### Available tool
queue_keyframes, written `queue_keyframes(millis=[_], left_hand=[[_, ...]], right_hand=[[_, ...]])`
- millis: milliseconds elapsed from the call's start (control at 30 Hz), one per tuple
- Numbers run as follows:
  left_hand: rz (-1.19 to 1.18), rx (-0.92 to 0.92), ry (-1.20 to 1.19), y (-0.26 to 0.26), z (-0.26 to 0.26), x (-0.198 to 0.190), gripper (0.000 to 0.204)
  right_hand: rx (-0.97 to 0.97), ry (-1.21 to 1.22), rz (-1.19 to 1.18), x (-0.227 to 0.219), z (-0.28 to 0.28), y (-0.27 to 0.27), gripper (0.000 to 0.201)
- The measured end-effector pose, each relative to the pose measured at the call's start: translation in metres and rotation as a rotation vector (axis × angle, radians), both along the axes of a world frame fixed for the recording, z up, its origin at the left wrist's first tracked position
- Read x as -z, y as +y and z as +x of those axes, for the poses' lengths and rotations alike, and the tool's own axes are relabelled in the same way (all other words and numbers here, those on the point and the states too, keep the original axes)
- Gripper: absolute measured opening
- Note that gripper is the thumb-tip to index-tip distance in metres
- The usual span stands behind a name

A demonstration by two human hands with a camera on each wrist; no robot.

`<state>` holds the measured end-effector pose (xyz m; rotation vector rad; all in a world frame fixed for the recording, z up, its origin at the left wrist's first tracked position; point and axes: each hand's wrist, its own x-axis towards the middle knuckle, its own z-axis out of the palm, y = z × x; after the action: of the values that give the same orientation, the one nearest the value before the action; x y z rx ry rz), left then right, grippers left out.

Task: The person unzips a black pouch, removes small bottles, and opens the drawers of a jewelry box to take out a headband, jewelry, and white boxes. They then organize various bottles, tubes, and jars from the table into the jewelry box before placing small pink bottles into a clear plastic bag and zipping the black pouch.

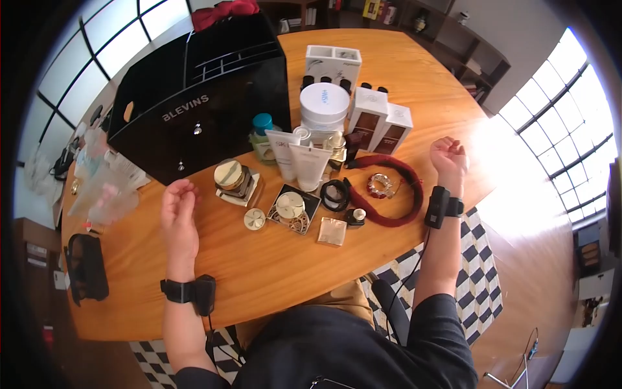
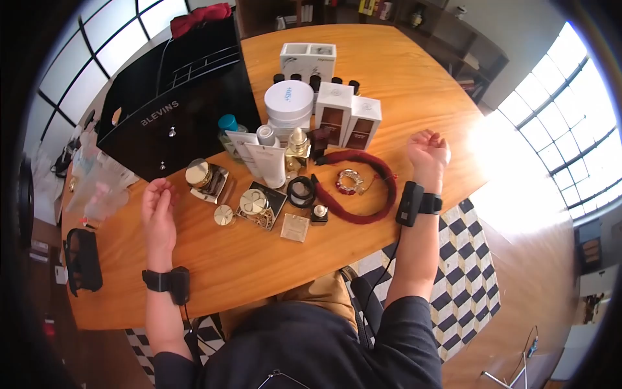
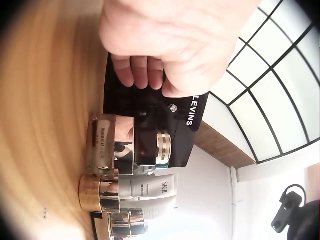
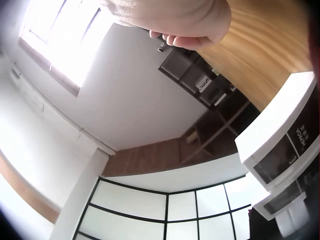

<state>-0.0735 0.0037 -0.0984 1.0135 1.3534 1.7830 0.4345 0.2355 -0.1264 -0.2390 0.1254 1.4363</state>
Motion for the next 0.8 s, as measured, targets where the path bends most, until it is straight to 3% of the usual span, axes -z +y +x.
queue_keyframes(millis=[67, 133, 233, 333, 433, 467, 533, 733, 800], left_hand=[[0.001, 0.015, 0.072, 0.000, 0.005, -0.002, 0.020], [0.010, 0.029, 0.179, -0.001, 0.010, -0.005, 0.022], [0.073, 0.066, 0.153, 0.001, 0.012, -0.010, 0.032], [0.030, 0.105, 0.321, 0.004, 0.021, -0.037, 0.045], [-0.088, 0.235, 0.854, 0.013, 0.035, -0.079, 0.058], [0.035, 0.304, 1.138, 0.021, 0.035, -0.084, 0.060], [-0.082, 0.449, 1.289, 0.027, 0.041, -0.094, 0.062], [-0.143, 0.584, 1.282, 0.041, 0.036, -0.091, 0.049], [-0.038, 0.575, 1.303, 0.042, 0.032, -0.095, 0.046]], right_hand=[[-0.030, -0.062, 0.120, 0.002, 0.000, 0.001, 0.044], [0.006, -0.076, 0.040, -0.005, -0.006, -0.003, 0.044], [-0.054, -0.032, 0.061, 0.007, 0.001, 0.000, 0.044], [-0.029, 0.019, 0.020, 0.020, 0.012, 0.009, 0.043], [-0.017, 0.061, -0.044, 0.027, 0.021, 0.015, 0.043], [-0.009, 0.064, -0.057, 0.028, 0.024, 0.016, 0.043], [0.014, 0.047, -0.060, 0.031, 0.025, 0.018, 0.043], [0.021, 0.000, -0.015, 0.031, 0.020, 0.015, 0.047], [0.032, 0.011, -0.048, 0.028, 0.017, 0.012, 0.046]])
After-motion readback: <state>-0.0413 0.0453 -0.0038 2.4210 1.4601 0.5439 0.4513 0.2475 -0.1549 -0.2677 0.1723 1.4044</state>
